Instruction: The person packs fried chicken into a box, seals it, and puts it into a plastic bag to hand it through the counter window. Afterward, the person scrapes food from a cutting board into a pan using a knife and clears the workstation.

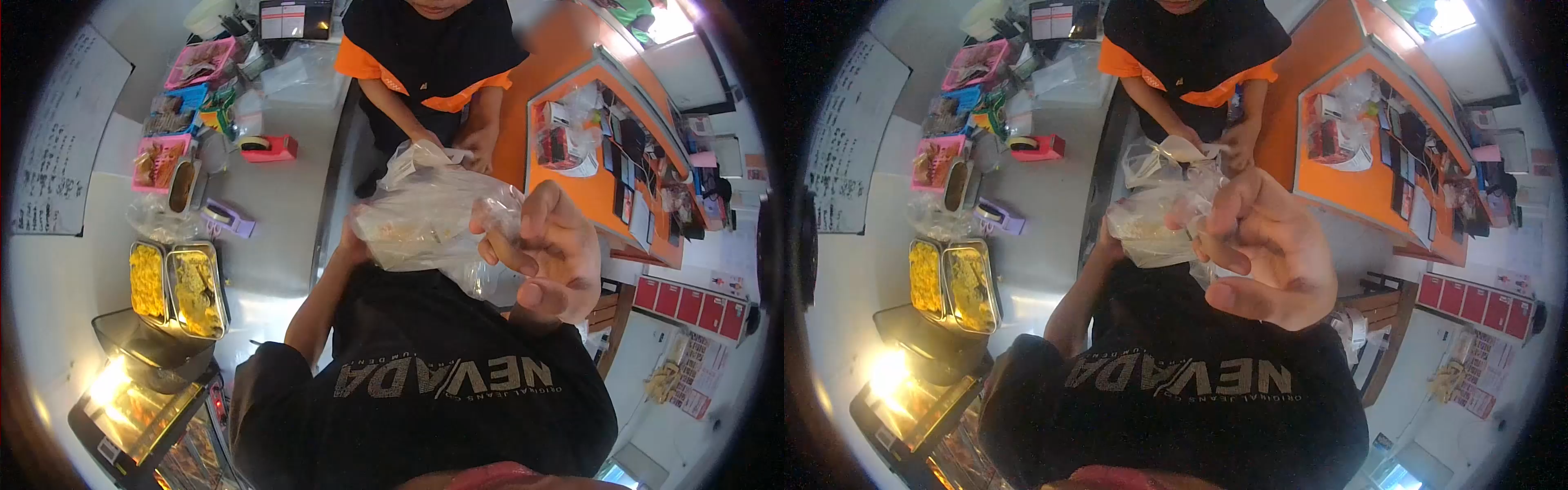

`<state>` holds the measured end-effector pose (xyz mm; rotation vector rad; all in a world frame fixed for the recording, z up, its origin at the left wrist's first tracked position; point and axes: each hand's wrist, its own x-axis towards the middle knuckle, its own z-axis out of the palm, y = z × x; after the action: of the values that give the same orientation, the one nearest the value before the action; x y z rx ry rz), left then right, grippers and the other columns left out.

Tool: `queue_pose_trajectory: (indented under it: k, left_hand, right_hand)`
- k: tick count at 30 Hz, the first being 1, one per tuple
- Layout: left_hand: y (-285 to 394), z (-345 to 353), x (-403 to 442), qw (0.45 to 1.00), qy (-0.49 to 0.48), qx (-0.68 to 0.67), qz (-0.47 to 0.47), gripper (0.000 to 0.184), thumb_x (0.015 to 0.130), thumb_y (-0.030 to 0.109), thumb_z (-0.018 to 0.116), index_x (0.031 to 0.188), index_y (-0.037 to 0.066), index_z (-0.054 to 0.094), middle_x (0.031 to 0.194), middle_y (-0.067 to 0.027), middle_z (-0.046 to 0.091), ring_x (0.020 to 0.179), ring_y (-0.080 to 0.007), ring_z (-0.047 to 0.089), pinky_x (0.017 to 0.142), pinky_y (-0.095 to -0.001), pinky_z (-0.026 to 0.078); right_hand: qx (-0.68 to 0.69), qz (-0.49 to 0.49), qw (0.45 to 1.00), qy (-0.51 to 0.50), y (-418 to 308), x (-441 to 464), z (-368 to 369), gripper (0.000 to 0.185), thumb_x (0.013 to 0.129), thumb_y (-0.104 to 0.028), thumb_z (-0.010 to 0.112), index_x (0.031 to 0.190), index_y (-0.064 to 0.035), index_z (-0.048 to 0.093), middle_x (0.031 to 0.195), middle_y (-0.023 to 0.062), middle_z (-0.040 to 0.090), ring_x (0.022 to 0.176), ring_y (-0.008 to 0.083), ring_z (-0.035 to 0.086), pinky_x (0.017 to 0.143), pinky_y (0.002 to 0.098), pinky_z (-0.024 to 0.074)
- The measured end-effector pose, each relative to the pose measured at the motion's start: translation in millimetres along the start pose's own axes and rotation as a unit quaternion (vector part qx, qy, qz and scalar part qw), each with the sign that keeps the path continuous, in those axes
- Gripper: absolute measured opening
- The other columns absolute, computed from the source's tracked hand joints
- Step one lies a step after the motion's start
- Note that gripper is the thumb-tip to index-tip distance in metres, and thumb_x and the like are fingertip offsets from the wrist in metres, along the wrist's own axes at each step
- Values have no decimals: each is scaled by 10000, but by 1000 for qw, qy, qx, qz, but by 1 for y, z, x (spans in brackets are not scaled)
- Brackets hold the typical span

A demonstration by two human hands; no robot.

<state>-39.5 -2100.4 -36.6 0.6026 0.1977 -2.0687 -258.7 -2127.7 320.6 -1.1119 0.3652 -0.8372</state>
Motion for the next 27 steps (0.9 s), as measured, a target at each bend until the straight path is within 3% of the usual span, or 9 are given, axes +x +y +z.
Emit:
queue_pose_trajectory:
  k: [4,9,11,15,21,24,27]
  left_hand:
    - [6,2,13,999,-23,15,-31,607,952,503,396,1317,48,562,1280,-169,625,1179,-355,603,1030,-541,466]
    - [-5,-32,40,998,-31,25,-43,538,969,499,412,1236,75,607,1229,-114,653,1117,-325,631,986,-516,494]
    - [-5,-42,50,997,-40,42,-55,601,963,527,424,1345,75,530,1307,-153,604,1182,-353,597,1032,-543,462]
    - [1,-23,39,992,-74,100,-25,630,972,531,412,1398,74,494,1333,-171,590,1210,-354,588,1050,-555,452]
    - [8,21,34,986,-99,36,-127,592,985,499,403,1375,66,510,1304,-157,608,1199,-339,598,1032,-541,471]
    - [-2,49,42,983,-83,133,-96,632,982,546,382,1399,87,507,1396,-124,553,1280,-335,520,1085,-527,396]
    - [-8,129,44,964,-176,179,-83,675,983,577,371,1441,88,462,1447,-117,509,1319,-324,485,1099,-534,375]
  right_hand:
    - [-76,-43,993,-75,-3,5,-19,486,749,-3,752,1127,-51,450,1225,210,579,708,58,376,821,312,386]
    - [-37,-12,999,24,-9,-5,-9,506,753,-16,752,1143,-56,432,1213,223,566,690,62,376,781,304,362]
    - [-49,-24,998,12,-9,-4,-11,496,754,-18,751,1135,-57,434,1210,234,565,685,61,372,777,305,364]
    - [-59,-38,998,-7,-8,-5,-17,490,753,-30,749,1128,-57,434,1226,261,558,682,60,369,763,296,373]
    - [-103,-74,989,82,-24,-16,-18,547,730,-114,804,1109,-65,413,1201,272,524,652,37,397,738,310,429]
    - [-212,-105,957,167,-68,-29,-20,552,758,-109,776,1170,-49,415,1028,151,541,685,51,432,631,262,403]
    - [-408,-166,853,280,-134,-40,-35,712,768,-135,785,1338,-22,373,944,61,535,712,60,470,573,229,381]
